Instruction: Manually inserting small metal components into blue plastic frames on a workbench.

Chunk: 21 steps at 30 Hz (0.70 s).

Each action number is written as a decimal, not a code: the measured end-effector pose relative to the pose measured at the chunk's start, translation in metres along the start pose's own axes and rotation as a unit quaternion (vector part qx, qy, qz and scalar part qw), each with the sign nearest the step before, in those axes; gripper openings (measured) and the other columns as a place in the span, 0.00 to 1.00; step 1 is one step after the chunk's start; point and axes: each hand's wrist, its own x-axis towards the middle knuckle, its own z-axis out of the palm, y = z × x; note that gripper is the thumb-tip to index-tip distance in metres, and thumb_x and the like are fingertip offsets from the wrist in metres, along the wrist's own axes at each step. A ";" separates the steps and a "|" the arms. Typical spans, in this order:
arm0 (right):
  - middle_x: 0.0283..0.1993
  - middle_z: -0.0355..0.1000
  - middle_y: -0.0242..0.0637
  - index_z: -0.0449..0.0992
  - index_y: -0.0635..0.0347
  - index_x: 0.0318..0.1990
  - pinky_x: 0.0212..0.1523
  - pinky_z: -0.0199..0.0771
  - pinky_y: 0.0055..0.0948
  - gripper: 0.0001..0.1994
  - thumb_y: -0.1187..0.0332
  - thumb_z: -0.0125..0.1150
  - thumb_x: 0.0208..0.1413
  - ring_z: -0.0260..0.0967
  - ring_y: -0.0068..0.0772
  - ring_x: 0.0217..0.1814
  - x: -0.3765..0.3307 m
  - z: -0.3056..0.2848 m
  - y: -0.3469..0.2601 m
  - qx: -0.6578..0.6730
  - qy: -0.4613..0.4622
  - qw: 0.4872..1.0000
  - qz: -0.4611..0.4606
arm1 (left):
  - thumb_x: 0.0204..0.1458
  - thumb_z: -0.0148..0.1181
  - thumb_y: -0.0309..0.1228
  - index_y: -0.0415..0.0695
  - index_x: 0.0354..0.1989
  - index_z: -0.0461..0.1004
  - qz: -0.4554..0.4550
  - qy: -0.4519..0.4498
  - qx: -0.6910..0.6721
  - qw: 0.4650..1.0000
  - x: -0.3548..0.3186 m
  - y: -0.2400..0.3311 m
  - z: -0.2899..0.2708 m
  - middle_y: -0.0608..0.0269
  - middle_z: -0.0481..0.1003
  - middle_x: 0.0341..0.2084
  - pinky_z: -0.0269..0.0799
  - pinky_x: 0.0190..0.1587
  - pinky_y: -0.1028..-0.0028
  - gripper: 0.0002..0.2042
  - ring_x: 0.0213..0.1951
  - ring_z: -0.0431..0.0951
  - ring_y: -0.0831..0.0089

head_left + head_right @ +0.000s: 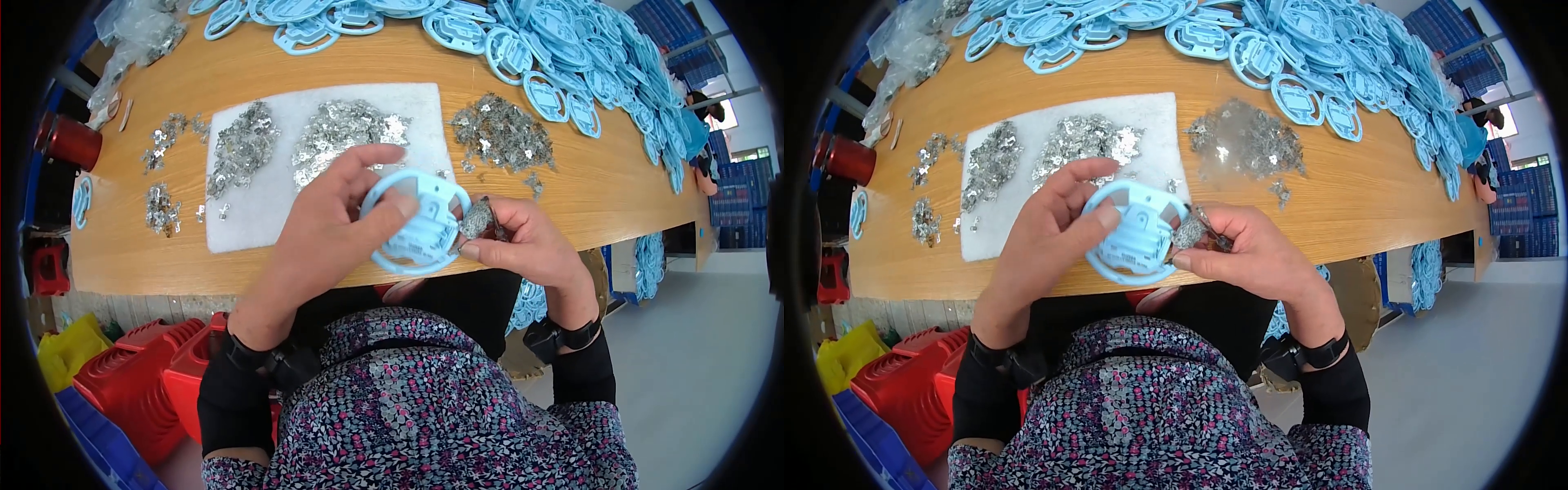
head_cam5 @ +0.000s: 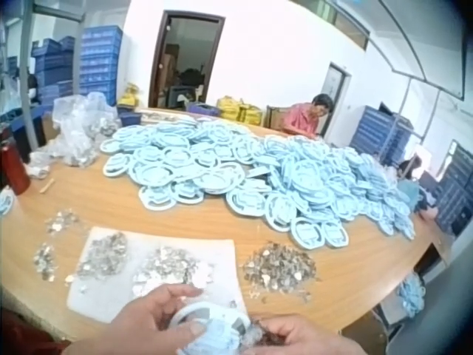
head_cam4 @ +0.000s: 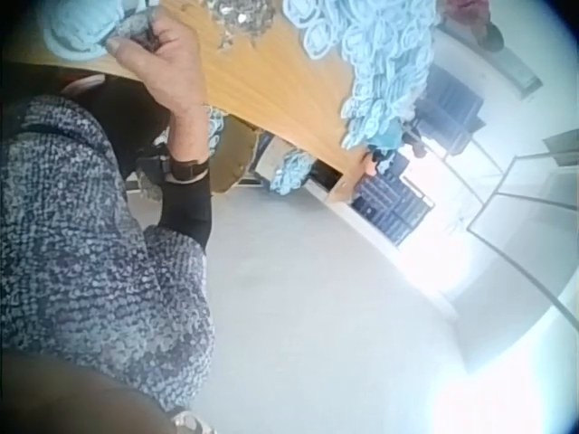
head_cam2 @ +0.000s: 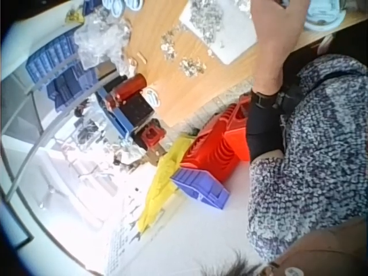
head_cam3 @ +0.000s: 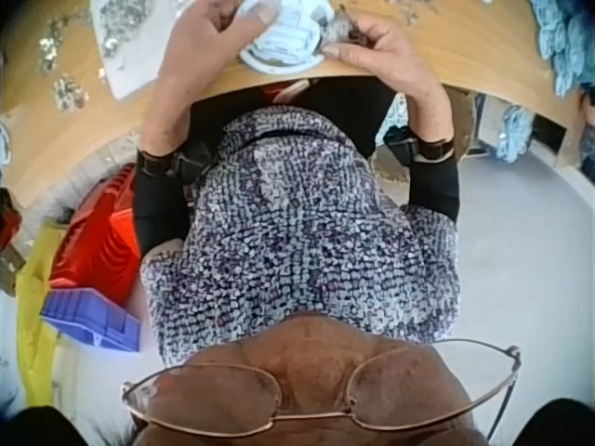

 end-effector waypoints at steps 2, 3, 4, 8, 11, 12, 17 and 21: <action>0.36 0.73 0.20 0.79 0.63 0.50 0.39 0.67 0.16 0.13 0.70 0.67 0.59 0.65 0.09 0.37 -0.002 -0.003 -0.009 -0.025 -0.022 0.999 0.002 | 0.59 0.61 0.28 0.40 0.58 0.67 -0.033 -0.071 0.035 0.996 0.006 0.013 -0.004 0.65 0.77 0.42 0.73 0.49 0.75 0.19 0.44 0.77 0.79; 0.35 0.73 0.20 0.79 0.63 0.50 0.39 0.66 0.15 0.14 0.70 0.67 0.59 0.65 0.10 0.37 -0.003 -0.004 -0.012 -0.051 -0.042 0.998 0.003 | 0.57 0.64 0.27 0.39 0.57 0.67 -0.065 -0.143 0.071 0.985 0.008 0.016 -0.005 0.65 0.77 0.41 0.73 0.49 0.75 0.20 0.44 0.77 0.80; 0.35 0.73 0.20 0.79 0.63 0.50 0.39 0.66 0.15 0.14 0.70 0.67 0.59 0.65 0.10 0.37 -0.002 -0.006 -0.012 -0.051 -0.041 0.998 0.004 | 0.57 0.64 0.27 0.39 0.57 0.67 -0.064 -0.144 0.070 0.985 0.008 0.015 -0.004 0.65 0.77 0.41 0.73 0.49 0.75 0.20 0.44 0.77 0.80; 0.40 0.72 0.23 0.78 0.64 0.50 0.40 0.66 0.17 0.14 0.71 0.67 0.58 0.66 0.11 0.40 0.000 -0.011 -0.011 -0.070 0.016 0.997 -0.022 | 0.56 0.64 0.28 0.38 0.58 0.66 -0.064 -0.134 0.124 0.981 0.010 -0.002 0.001 0.63 0.77 0.41 0.76 0.42 0.77 0.23 0.42 0.77 0.80; 0.46 0.72 0.26 0.78 0.66 0.47 0.43 0.66 0.18 0.12 0.72 0.67 0.57 0.66 0.12 0.42 0.001 -0.008 -0.010 -0.073 0.080 0.993 -0.046 | 0.57 0.64 0.29 0.37 0.60 0.66 -0.052 -0.081 0.073 0.993 0.007 -0.023 0.006 0.62 0.76 0.43 0.78 0.37 0.78 0.23 0.41 0.77 0.79; 0.45 0.71 0.26 0.78 0.65 0.45 0.41 0.64 0.18 0.11 0.71 0.67 0.57 0.65 0.12 0.40 0.001 -0.008 -0.007 -0.085 0.108 0.989 -0.054 | 0.58 0.63 0.29 0.37 0.60 0.65 -0.031 -0.053 0.043 0.997 0.008 -0.028 0.007 0.61 0.76 0.44 0.78 0.35 0.79 0.24 0.40 0.78 0.79; 0.32 0.67 0.25 0.76 0.64 0.35 0.32 0.60 0.21 0.09 0.69 0.69 0.56 0.60 0.14 0.32 0.006 0.001 0.001 -0.231 0.169 0.957 -0.048 | 0.59 0.63 0.30 0.36 0.64 0.62 -0.029 -0.047 -0.017 0.998 0.011 -0.031 0.012 0.60 0.75 0.46 0.79 0.37 0.78 0.27 0.41 0.78 0.78; 0.23 0.62 0.25 0.71 0.64 0.28 0.26 0.57 0.24 0.14 0.67 0.71 0.54 0.57 0.16 0.26 0.012 0.013 -0.003 -0.265 0.201 0.942 -0.049 | 0.59 0.62 0.30 0.36 0.65 0.60 -0.026 -0.046 0.014 0.998 0.011 -0.038 0.011 0.58 0.75 0.47 0.80 0.37 0.79 0.27 0.42 0.78 0.78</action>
